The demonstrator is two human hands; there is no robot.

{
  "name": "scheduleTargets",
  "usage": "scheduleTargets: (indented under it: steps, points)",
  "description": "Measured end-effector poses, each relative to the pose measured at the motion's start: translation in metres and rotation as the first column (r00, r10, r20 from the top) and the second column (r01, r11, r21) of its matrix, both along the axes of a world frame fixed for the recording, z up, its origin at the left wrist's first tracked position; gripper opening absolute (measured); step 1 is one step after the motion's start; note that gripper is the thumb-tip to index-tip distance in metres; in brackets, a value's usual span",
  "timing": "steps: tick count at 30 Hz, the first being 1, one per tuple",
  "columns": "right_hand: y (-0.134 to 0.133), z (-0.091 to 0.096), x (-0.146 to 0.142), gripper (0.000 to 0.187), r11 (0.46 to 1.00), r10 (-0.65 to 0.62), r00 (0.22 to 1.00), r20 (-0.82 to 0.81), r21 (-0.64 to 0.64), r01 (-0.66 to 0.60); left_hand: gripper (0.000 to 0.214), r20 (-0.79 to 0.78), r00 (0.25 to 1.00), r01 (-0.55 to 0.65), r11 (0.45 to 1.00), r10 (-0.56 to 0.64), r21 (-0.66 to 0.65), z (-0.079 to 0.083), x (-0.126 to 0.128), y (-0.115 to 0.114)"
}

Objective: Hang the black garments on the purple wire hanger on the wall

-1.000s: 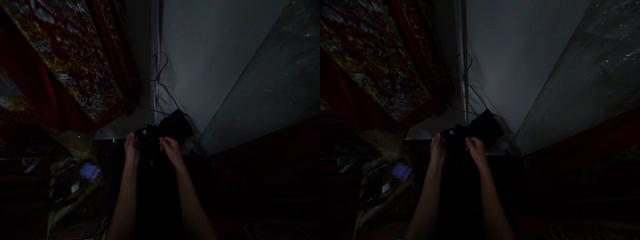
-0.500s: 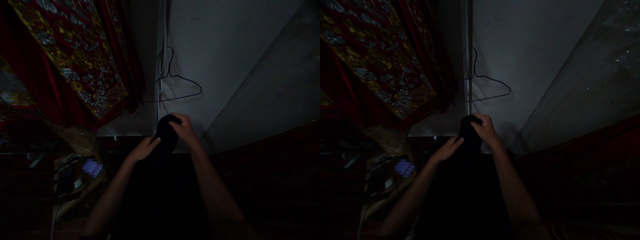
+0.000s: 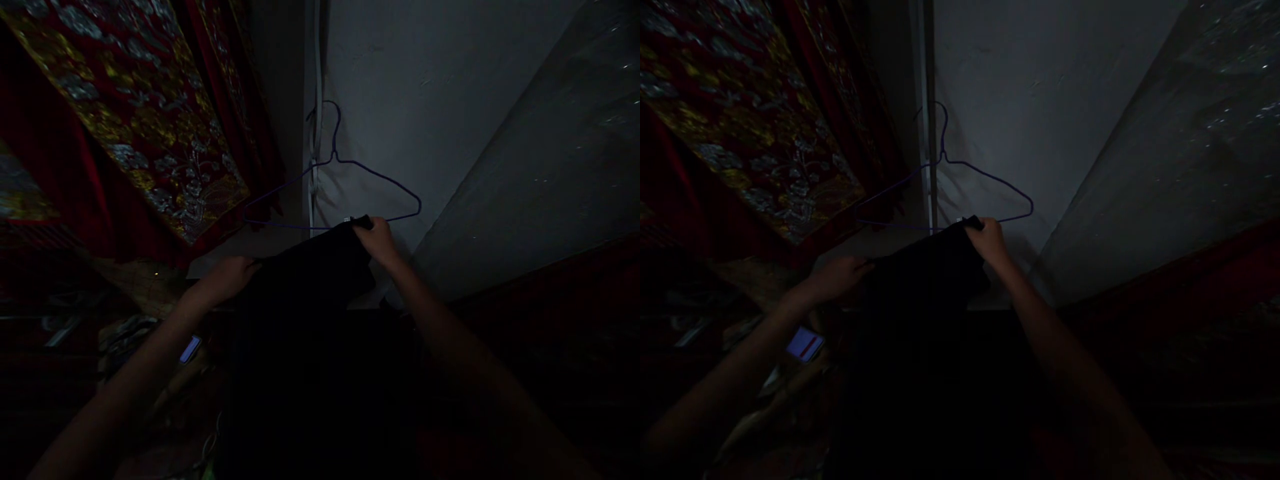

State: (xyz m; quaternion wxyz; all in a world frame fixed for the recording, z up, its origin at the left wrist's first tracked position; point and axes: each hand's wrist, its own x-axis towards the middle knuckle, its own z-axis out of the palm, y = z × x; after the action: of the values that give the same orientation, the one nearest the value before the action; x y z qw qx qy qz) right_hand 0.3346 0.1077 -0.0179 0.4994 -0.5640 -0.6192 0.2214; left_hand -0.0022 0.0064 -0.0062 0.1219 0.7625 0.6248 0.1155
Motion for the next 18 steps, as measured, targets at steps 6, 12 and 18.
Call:
scheduleTargets:
  steps: [6, 12, 18]
  points:
    - [-0.014, 0.016, 0.013, 0.027, 0.999, -0.041, 0.998, -0.045, 0.021, 0.041, 0.023, 0.097, 0.99, 0.033, 0.831, -0.104, 0.555, 0.065, 0.014, 0.025]
    - [-0.037, 0.007, -0.006, 0.032, 0.976, 0.215, 0.969, -0.118, 0.062, -0.209, 0.037, 0.195, 0.944, 0.095, 0.784, -0.267, 0.614, 0.089, 0.04, 0.062]
    - [-0.036, 0.022, 0.035, 0.055, 0.904, 0.0, 0.983, -0.183, 0.42, 0.078, 0.032, 0.138, 0.958, 0.125, 0.8, -0.251, 0.587, 0.086, 0.035, 0.078]
